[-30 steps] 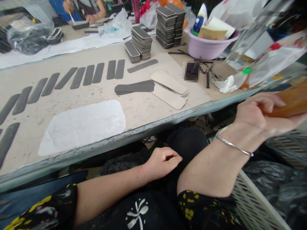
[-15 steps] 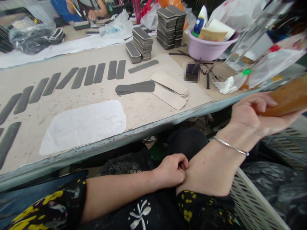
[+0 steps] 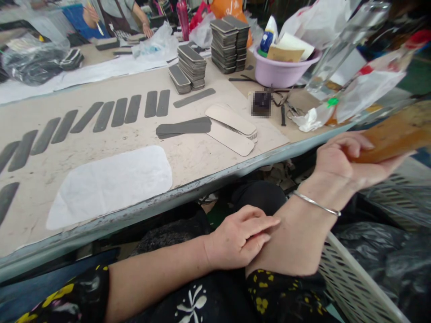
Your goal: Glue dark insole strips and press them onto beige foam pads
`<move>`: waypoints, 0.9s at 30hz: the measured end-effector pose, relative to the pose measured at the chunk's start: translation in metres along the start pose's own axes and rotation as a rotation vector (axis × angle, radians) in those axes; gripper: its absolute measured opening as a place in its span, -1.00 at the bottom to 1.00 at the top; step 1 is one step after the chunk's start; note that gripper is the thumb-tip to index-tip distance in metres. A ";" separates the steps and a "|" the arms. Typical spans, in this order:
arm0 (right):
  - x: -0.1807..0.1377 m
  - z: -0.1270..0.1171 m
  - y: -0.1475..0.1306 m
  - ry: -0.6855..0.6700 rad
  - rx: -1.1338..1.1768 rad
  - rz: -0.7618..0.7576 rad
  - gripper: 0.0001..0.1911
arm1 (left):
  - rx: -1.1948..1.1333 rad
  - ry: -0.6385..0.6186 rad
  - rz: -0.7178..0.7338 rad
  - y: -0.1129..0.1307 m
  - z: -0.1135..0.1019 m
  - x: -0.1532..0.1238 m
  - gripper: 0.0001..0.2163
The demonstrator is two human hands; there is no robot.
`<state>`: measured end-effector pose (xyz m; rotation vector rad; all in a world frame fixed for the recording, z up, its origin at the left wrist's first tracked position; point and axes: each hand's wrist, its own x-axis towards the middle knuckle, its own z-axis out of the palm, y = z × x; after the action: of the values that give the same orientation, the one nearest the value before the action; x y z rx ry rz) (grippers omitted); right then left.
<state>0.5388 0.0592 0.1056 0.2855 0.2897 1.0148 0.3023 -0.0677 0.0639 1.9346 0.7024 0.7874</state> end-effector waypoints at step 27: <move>0.006 0.001 0.006 0.002 -0.103 -0.172 -0.62 | -0.017 -0.031 0.014 0.003 0.017 -0.002 -0.64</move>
<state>0.5375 0.0674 0.1081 0.1634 0.2585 0.8567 0.3144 -0.0799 0.0591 1.9340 0.6622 0.7676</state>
